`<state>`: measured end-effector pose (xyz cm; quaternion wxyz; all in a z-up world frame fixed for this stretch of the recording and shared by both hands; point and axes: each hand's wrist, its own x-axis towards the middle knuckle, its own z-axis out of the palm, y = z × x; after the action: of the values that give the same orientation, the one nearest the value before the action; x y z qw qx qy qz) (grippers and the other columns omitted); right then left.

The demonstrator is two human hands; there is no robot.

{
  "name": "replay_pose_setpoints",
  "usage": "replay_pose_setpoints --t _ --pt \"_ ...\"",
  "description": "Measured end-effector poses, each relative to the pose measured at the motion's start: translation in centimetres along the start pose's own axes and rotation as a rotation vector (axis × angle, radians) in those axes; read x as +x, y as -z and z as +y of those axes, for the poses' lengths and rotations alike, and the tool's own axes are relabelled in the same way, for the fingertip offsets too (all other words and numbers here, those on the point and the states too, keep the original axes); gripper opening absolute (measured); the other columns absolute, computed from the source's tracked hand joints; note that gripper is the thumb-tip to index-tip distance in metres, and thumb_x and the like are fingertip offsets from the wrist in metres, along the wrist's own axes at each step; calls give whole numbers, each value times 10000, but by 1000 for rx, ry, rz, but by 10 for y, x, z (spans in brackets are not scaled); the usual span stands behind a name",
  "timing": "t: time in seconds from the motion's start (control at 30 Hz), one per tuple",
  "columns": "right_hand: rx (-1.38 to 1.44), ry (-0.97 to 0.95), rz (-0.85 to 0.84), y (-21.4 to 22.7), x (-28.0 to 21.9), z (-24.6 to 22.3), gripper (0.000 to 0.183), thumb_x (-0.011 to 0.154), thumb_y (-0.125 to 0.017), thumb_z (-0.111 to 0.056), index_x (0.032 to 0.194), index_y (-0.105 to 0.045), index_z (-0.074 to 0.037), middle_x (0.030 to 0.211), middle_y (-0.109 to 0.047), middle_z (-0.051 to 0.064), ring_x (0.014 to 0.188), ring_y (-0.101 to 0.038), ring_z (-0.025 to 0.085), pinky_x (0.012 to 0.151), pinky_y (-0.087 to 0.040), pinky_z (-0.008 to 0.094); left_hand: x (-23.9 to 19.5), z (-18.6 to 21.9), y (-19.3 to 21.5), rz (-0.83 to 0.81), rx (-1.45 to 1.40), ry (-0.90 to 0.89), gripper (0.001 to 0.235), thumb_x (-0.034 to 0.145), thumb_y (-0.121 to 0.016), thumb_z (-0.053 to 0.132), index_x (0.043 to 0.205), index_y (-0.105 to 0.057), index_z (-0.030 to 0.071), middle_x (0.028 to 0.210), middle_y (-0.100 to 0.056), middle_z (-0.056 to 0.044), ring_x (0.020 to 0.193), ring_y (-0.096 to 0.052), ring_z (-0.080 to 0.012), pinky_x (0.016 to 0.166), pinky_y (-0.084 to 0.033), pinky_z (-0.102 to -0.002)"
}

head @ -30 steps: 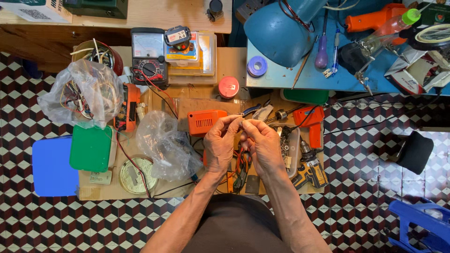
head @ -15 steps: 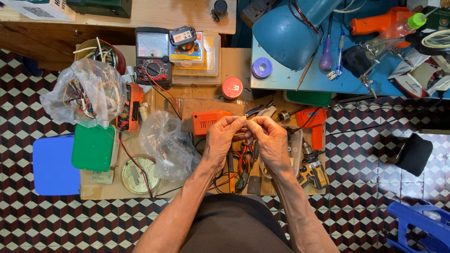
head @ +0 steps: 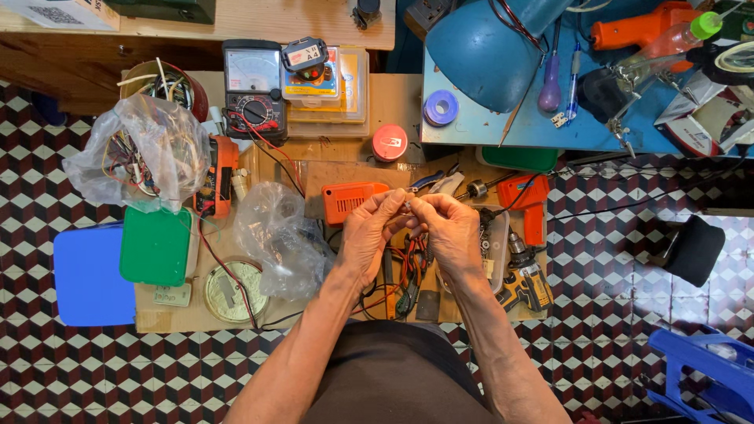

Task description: The person works at a cluttered electronics workbench, using pliers to strip and twist wires, then uses a heat gun to shrink tubing around a wire joint. They also use a screwdriver to adjust a small component and handle various tools and parts throughout the process.

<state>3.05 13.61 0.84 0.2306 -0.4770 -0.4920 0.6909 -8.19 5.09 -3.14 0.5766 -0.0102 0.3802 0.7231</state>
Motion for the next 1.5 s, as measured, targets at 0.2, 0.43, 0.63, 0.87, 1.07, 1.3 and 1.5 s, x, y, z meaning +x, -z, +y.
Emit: replay_pose_setpoints --t 0.2,0.43,0.63,0.87,1.07,1.3,1.5 --pt "67 -16 -30 1 4 5 168 968 -700 -117 974 -759 40 814 -723 56 704 -664 93 612 -528 211 -6 -1 -4 50 176 -112 230 970 -729 198 1087 -747 0 937 -738 -31 828 -673 -97 799 -559 -238" --pt "44 4 -55 2 3 4 170 977 -676 -122 987 -744 34 824 -710 44 714 -658 85 611 -541 215 -9 5 -11 64 213 -114 220 945 -749 171 1079 -744 -5 907 -733 -31 806 -663 -91 744 -545 -234" --pt "-6 63 -113 8 -3 -5 198 1005 -651 -144 1040 -723 37 824 -684 39 708 -634 91 636 -535 218 -8 13 -15 -25 229 -110 192 944 -752 133 1072 -752 -9 904 -730 -38 813 -662 -97 749 -550 -236" --pt "-23 155 -161 10 -10 -11 211 1033 -626 -154 1099 -717 25 863 -684 42 774 -646 94 688 -559 225 -13 14 -15 -30 323 -200 181 937 -766 133 1057 -736 0 954 -741 -42 872 -680 -93 816 -568 -239" --pt "-45 229 -118 3 -23 -16 189 1008 -634 -78 1163 -686 16 962 -741 78 879 -714 112 809 -603 242 -11 11 -3 -24 73 -119 154 914 -751 143 1037 -730 53 1012 -765 -38 894 -698 -111 826 -594 -269" --pt "-215 496 5 -12 -37 -25 194 1003 -645 17 1197 -652 2 1055 -732 87 960 -740 123 860 -628 260 -15 10 12 63 -123 31 146 948 -754 121 1087 -730 84 988 -737 -7 898 -692 -96 820 -589 -256" --pt "-502 683 19 -10 -43 -32 136 994 -675 29 1122 -693 -12 1037 -721 84 929 -740 135 806 -617 246 -21 17 11 44 -182 159 159 928 -750 133 1072 -710 79 950 -740 -32 863 -706 -105 826 -603 -232"
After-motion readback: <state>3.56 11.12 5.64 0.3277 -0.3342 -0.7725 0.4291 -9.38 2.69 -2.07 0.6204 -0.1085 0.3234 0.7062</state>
